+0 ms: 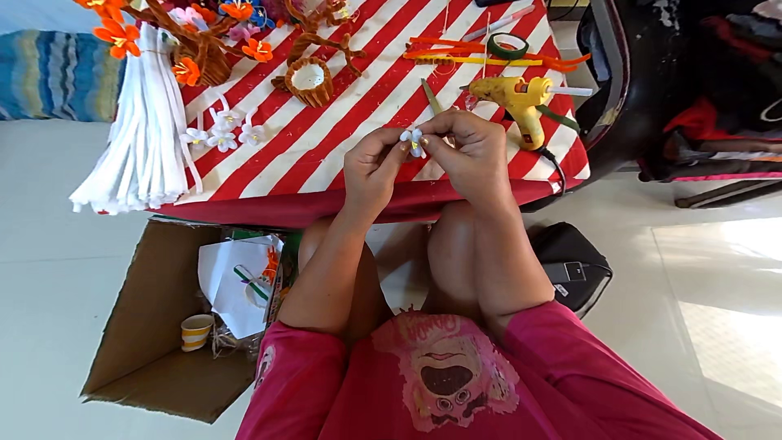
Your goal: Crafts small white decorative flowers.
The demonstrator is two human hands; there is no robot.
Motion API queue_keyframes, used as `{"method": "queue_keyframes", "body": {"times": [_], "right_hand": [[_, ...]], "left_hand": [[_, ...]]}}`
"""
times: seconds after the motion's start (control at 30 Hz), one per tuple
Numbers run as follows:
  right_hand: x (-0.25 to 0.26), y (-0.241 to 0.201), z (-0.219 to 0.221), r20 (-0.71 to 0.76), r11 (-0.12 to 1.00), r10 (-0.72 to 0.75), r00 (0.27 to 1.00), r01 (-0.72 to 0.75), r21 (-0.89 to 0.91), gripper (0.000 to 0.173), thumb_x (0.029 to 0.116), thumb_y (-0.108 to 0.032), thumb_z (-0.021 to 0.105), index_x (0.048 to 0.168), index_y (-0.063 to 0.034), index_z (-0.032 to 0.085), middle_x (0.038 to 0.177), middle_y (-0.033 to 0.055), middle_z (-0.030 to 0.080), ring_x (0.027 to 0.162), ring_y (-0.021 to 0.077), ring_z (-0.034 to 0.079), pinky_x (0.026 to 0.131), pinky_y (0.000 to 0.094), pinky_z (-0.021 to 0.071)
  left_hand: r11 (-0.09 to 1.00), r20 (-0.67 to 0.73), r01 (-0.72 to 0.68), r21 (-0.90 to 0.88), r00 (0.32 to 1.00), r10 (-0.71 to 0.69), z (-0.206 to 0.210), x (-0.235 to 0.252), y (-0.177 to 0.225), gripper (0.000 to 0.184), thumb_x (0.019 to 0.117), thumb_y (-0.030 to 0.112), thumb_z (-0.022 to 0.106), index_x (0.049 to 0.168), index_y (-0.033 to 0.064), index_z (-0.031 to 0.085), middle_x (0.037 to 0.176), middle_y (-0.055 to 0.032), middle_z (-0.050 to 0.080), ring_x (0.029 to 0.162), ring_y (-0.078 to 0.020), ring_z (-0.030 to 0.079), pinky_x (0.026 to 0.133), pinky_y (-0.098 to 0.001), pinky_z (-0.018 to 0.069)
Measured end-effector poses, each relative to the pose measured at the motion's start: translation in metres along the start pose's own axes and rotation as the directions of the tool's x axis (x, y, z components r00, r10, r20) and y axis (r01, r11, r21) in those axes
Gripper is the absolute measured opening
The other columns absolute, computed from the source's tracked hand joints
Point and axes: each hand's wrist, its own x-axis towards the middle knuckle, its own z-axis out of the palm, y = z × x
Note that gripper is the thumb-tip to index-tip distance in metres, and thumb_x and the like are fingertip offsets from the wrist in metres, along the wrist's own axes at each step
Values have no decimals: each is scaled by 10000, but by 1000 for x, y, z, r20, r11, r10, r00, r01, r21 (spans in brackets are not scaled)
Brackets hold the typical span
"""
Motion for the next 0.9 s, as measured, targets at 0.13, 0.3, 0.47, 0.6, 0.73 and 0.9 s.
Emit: {"method": "queue_keyframes", "body": {"times": [0.13,0.3,0.47,0.6,0.73,0.9], "right_hand": [[0,1,-1,5,1000,7,1000,-7,2,109,911,36,645,971,35,736,930,73,718,867,52,670,808,206,566],[2,3,4,-29,997,34,999,-32,67,115,947,30,612,1028,56,687,944,61,706,851,36,670,790,200,575],[3,3,1,-19,997,41,999,-40,64,142,963,9,587,1069,53,671,953,42,688,839,22,645,759,185,553],[3,3,-4,7,996,59,998,-59,65,118,937,24,616,1037,45,674,948,44,689,846,34,652,785,198,563],[3,4,-5,-10,997,54,998,-53,64,107,931,26,620,1019,37,678,935,33,691,841,21,653,776,189,563],[4,6,-5,0,998,22,1000,-22,52,94,928,29,630,1000,47,687,927,47,691,842,31,649,795,202,563]], "left_hand": [[1000,6,-1,15,1000,0,1,0,0,138,1013,11,574,1079,48,690,987,35,690,836,-21,671,776,-213,590],[978,-32,32,-207,999,-40,6,5,-7,162,993,-24,560,1071,68,668,937,32,721,830,-77,703,801,-300,614],[961,-63,85,-265,992,-105,8,6,-6,200,988,-41,559,1151,51,627,955,10,705,830,-95,699,798,-303,611],[954,-11,88,-286,995,-95,9,4,-6,261,968,-72,572,1203,33,617,1008,-3,709,866,-100,701,811,-305,610],[948,63,89,-306,995,-73,7,3,-7,247,969,-54,575,1178,59,640,1019,13,717,892,-103,711,842,-327,616],[949,47,93,-302,995,-83,5,4,-7,175,1018,34,541,1111,74,683,951,25,723,826,-77,697,788,-293,605]]}}
